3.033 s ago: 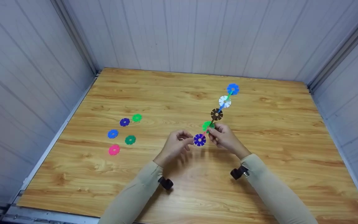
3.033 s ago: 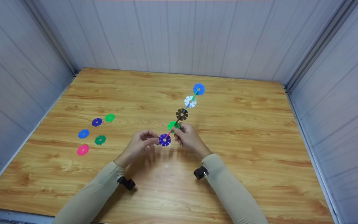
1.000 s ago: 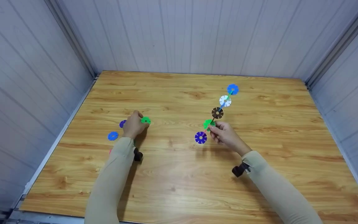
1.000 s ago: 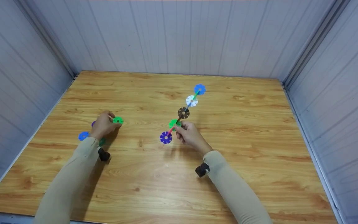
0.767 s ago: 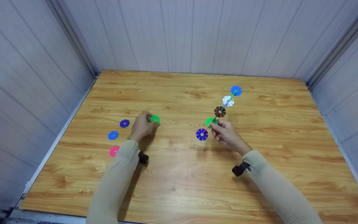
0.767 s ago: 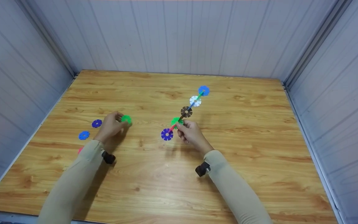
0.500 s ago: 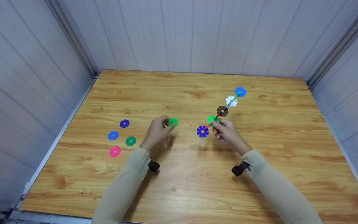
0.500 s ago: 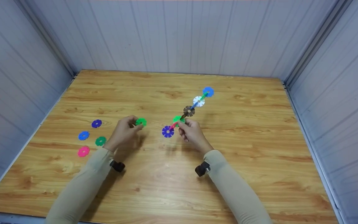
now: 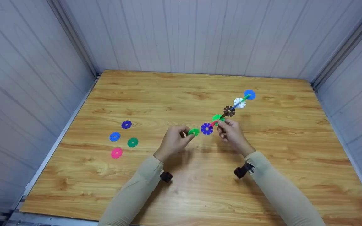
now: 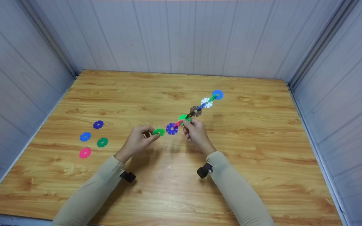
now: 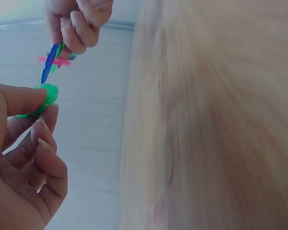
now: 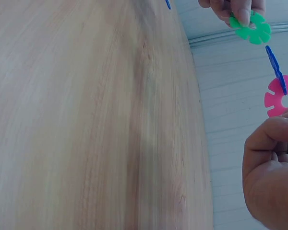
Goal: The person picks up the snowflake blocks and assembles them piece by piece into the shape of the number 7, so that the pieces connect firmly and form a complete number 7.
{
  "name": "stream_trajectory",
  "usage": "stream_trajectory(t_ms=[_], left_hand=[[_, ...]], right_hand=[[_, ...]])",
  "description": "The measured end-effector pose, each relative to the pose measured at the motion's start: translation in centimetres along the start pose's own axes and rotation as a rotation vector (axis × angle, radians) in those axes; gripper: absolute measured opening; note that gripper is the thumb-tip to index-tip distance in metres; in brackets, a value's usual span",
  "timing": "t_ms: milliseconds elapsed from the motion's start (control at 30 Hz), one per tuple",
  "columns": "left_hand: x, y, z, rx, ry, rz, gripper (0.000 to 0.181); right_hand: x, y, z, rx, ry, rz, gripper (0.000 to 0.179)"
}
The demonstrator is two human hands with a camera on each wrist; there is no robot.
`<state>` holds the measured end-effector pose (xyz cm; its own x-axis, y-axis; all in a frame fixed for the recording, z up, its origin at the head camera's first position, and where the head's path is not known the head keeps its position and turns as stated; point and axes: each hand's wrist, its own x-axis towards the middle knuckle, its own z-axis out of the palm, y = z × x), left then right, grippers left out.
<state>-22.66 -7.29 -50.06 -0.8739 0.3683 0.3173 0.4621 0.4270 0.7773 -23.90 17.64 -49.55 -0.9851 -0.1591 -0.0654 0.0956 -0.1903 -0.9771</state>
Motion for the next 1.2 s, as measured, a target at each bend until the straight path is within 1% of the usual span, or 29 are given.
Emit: stream_trajectory(t_ms=[167,300,533,633,733,800,967,1100,1200], left_hand=[[-0.3,0.5,0.6,0.098,0.012,0.065,0.013],[0.0,0.7,0.9,0.142,0.030,0.105,0.012],[0.4,1.0,1.5,0.255,0.090,0.200,0.012],[0.5,1.0,1.7,0.277,0.115,0.233,0.014],[0.5,1.0,1.8,0.273,0.126,0.256,0.015],[0.5,1.0,1.9,0.263,0.129,0.267,0.015],[0.3,1.2,2.6,0.209,0.147,0.292,0.015],[0.4,1.4,3.1,0.173,0.166,0.310,0.016],[0.4,1.4,3.4,0.148,0.186,0.314,0.017]], right_hand=[[-0.2,0.1,0.0,-0.005,0.017,0.009,0.023],[-0.1,0.0,0.0,-0.024,0.019,0.007,0.023],[0.0,0.0,0.1,-0.047,0.016,0.012,0.025],[0.1,-0.1,0.1,-0.040,0.000,0.024,0.026],[-0.1,-0.3,0.1,-0.024,-0.016,0.040,0.026],[-0.2,-0.5,0.2,0.009,-0.030,0.050,0.026],[-0.3,-0.9,0.0,0.089,-0.067,0.059,0.024],[-0.5,-0.9,-0.1,0.128,-0.075,0.062,0.023],[-0.5,-0.6,-0.1,0.154,-0.077,0.083,0.025]])
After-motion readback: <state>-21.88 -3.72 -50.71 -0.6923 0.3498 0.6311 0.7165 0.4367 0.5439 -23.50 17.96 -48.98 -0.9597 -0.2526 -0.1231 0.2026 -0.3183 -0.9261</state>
